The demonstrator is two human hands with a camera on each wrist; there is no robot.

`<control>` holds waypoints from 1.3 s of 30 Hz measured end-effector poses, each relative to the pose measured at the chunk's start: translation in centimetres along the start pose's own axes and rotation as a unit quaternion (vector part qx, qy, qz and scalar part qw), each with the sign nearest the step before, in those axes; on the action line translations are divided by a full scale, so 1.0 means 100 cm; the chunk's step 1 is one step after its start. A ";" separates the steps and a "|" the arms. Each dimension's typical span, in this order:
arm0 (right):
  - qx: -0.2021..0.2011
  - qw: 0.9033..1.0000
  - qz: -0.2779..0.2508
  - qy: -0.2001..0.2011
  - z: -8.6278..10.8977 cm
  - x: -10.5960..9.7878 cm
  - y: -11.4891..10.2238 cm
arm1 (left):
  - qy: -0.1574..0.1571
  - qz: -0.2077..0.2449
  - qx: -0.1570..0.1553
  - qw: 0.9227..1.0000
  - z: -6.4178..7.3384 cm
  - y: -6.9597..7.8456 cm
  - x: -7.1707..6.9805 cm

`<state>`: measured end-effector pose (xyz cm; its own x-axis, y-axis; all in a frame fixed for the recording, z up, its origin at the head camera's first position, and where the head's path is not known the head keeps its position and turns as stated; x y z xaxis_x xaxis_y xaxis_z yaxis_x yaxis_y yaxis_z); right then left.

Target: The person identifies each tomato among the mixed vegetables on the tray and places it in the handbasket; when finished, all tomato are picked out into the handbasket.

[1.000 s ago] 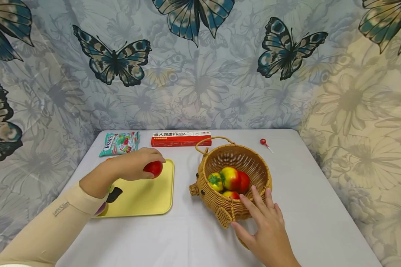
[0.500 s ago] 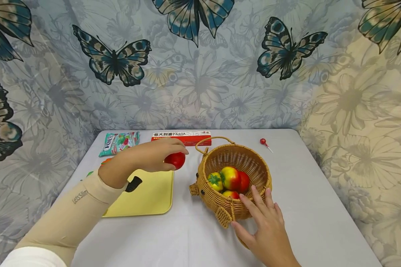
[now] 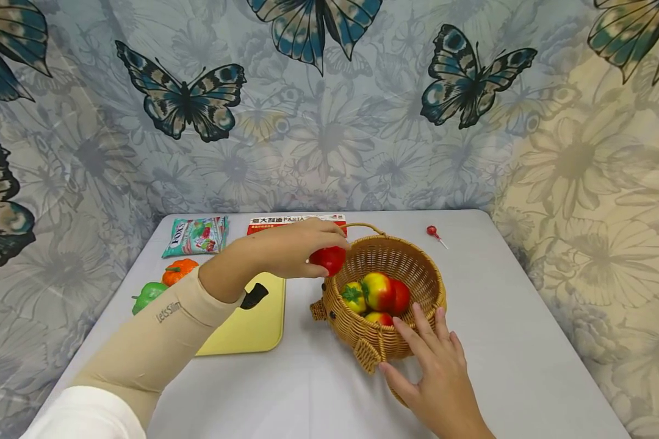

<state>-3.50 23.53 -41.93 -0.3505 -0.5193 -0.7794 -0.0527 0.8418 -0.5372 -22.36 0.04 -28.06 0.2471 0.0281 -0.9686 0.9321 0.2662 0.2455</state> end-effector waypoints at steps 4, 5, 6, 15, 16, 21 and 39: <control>-0.004 1.000 -0.003 0.003 0.000 0.000 0.000 | -0.009 -0.001 0.015 1.000 -0.018 0.007 0.005; -0.004 1.000 -0.003 0.004 -0.001 0.000 0.000 | -0.012 -0.005 0.020 1.000 -0.022 0.008 0.008; -0.004 1.000 -0.004 0.003 -0.001 0.000 0.000 | -0.015 -0.009 0.024 1.000 -0.027 0.008 0.011; 0.002 1.000 -0.005 -0.004 -0.001 0.000 0.000 | -0.046 -0.022 0.044 0.998 -0.054 0.005 0.033; 0.003 1.000 -0.006 -0.005 -0.001 0.000 0.000 | -0.048 -0.023 0.044 0.998 -0.056 0.004 0.035; 0.002 1.000 -0.008 -0.006 -0.001 0.001 0.001 | -0.059 -0.023 0.031 0.998 -0.060 0.000 0.041; 0.002 1.000 0.000 0.001 -0.001 0.000 -0.002 | -0.047 -0.029 0.004 0.998 -0.042 -0.002 0.042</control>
<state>-3.53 23.37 -41.74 -0.3528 -0.5182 -0.7791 -0.0487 0.8417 -0.5377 -22.59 4.20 -32.35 0.2168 -0.0772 -0.9732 0.9475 0.2567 0.1907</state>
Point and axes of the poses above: each hand's wrist, its own z-axis away from the middle knuckle, its own x-axis out of the palm, y = z × x, the point moved 2 cm from there along -z, towards the middle knuckle, and after that the axes turned 14 degrees about x, right-handed, at the moved point
